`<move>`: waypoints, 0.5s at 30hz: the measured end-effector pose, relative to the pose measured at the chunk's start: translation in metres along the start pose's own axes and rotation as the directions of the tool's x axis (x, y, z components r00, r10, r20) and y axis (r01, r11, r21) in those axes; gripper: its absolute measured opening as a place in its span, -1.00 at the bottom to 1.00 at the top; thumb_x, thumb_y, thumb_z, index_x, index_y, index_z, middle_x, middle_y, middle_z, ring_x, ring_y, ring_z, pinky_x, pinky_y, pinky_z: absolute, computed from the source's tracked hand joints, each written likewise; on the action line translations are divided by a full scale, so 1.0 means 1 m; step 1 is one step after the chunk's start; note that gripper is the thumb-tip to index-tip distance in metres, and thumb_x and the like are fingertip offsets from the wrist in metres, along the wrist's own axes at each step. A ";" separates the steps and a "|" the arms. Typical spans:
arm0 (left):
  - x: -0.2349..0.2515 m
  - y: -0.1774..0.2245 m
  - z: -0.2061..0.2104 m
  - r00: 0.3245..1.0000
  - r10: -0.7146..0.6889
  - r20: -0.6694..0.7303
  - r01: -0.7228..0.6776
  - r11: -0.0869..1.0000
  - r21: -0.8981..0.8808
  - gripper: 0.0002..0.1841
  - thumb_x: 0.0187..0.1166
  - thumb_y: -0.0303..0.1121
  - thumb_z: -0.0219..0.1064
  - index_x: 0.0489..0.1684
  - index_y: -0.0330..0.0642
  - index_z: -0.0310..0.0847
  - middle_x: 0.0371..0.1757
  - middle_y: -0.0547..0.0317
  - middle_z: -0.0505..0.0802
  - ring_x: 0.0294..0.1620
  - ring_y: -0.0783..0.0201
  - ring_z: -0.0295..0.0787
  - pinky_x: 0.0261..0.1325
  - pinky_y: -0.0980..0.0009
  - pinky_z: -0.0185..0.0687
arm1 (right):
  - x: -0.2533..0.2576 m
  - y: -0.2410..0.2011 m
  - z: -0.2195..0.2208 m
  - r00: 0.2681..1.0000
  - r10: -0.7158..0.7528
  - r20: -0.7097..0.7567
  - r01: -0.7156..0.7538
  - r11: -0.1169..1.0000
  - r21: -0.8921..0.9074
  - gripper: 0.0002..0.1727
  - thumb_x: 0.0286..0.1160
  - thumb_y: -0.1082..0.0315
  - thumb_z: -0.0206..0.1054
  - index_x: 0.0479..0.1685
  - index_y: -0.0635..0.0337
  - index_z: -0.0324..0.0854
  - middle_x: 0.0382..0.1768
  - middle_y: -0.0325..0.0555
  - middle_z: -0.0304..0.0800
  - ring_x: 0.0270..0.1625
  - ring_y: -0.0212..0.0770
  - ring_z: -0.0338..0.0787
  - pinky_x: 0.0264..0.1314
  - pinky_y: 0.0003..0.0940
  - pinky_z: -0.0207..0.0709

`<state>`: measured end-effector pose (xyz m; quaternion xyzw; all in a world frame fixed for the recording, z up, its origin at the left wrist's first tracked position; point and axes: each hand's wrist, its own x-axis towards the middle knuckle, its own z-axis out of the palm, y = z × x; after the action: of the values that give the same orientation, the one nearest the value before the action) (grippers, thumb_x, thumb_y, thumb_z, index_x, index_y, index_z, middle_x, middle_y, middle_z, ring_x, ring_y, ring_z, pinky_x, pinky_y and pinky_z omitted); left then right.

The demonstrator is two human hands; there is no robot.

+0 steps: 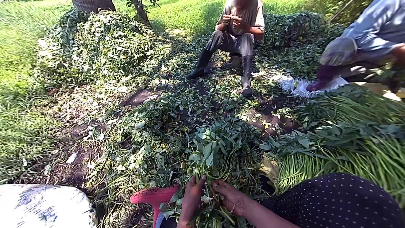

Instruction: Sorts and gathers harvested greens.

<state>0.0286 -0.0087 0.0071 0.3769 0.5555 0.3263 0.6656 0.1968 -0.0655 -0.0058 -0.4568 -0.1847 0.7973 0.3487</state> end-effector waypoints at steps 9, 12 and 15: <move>-0.004 0.011 0.000 0.998 0.024 0.065 -0.015 0.990 -0.138 -0.78 0.76 -0.47 0.19 0.26 -0.32 0.48 -0.16 0.05 0.78 -0.36 0.32 0.71 -0.38 0.46 0.64 | 0.011 0.014 0.005 0.991 -0.043 -0.126 0.011 0.970 -0.242 -0.78 0.81 0.24 0.07 0.12 0.18 0.49 -0.31 -0.17 0.73 -0.39 -0.33 0.70 -0.32 -0.40 0.57; -0.003 0.010 -0.002 0.998 0.028 0.063 -0.018 0.988 -0.151 -0.78 0.79 -0.47 0.14 0.29 -0.33 0.45 -0.12 0.02 0.80 -0.38 0.32 0.72 -0.41 0.46 0.65 | 0.009 0.014 0.007 0.994 -0.073 -0.075 0.069 0.996 -0.053 -0.69 0.90 0.17 -0.03 0.21 0.19 0.48 -0.15 -0.10 0.81 -0.16 -0.23 0.83 -0.07 -0.30 0.71; -0.003 0.006 -0.004 0.991 0.055 0.120 -0.037 0.988 -0.150 -0.77 0.77 -0.47 0.16 0.27 -0.35 0.48 -0.21 0.05 0.79 -0.44 0.32 0.69 -0.40 0.43 0.67 | 0.008 0.005 0.012 0.996 -0.085 -0.007 0.085 0.988 0.129 -0.61 0.90 0.06 -0.02 0.35 0.15 0.44 -0.04 -0.06 0.79 0.00 -0.11 0.84 0.10 -0.18 0.73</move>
<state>0.0242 -0.0074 0.0133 0.3587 0.4787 0.3578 0.7170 0.1822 -0.0626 -0.0078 -0.4255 -0.1517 0.7917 0.4114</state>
